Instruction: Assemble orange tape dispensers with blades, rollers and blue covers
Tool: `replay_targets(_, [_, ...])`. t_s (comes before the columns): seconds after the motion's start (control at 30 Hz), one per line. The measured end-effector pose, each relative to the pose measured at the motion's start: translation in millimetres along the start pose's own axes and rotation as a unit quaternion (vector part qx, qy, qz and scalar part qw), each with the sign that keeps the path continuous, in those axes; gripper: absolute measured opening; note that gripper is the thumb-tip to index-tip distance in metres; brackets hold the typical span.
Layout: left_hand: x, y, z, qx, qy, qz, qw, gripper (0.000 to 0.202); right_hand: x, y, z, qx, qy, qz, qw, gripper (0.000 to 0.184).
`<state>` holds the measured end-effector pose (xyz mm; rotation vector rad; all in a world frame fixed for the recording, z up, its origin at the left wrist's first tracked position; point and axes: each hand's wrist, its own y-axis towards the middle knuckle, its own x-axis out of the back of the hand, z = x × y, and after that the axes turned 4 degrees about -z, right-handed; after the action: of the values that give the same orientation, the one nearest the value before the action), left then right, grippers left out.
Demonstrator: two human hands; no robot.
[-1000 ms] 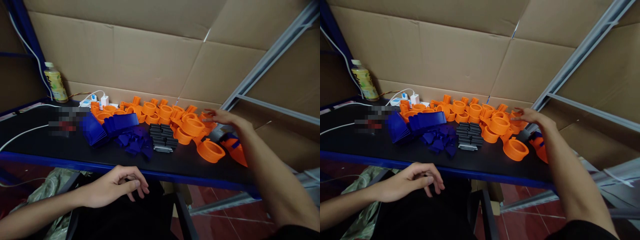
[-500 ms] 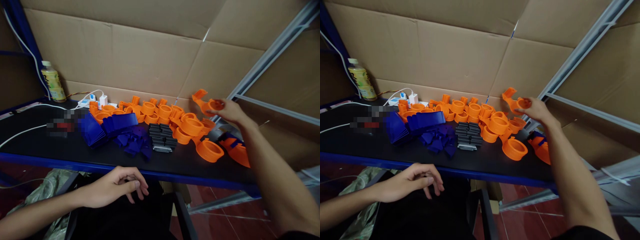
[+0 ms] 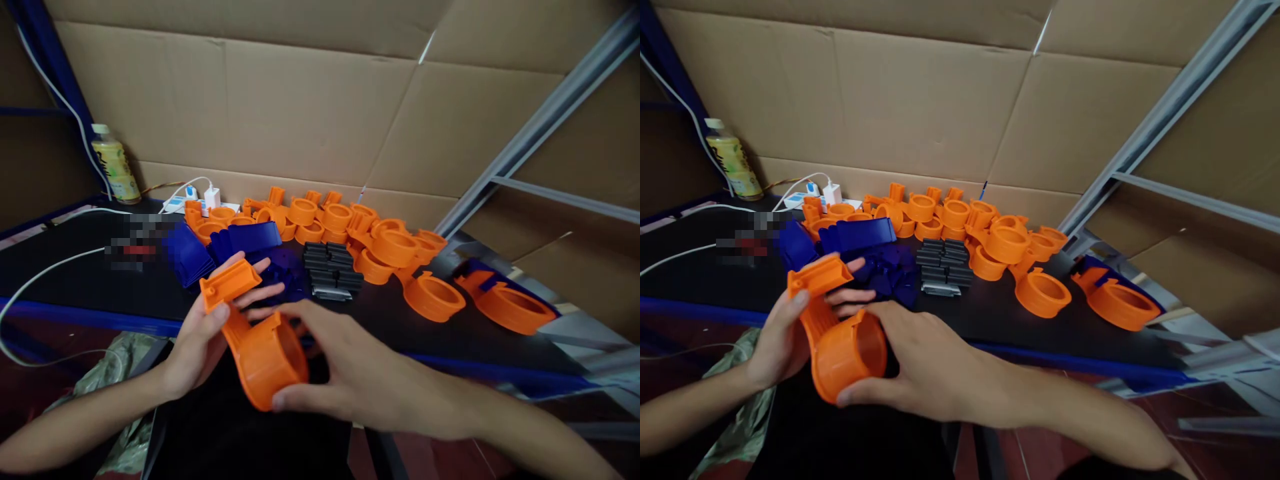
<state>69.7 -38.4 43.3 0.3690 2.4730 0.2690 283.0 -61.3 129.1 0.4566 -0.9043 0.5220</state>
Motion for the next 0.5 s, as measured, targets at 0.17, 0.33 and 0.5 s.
replay_targets(0.17, [-4.5, 1, -10, 0.098, 0.023, -0.058, 0.993, 0.045, 5, 9, -38, 0.07, -0.078, -0.057, 0.993, 0.031])
replay_targets(0.33, [-6.2, 5, -12, 0.112, 0.041, -0.058, 0.991, 0.04, 29, 7, -100, 0.04, -0.283, -0.103, 0.953, 0.024])
replay_targets(0.5, [-3.4, 8, -6, 0.112, 0.061, -0.021, 0.992, 0.031, 27, 0, -115, 0.022, -0.319, -0.055, 0.946, 0.018])
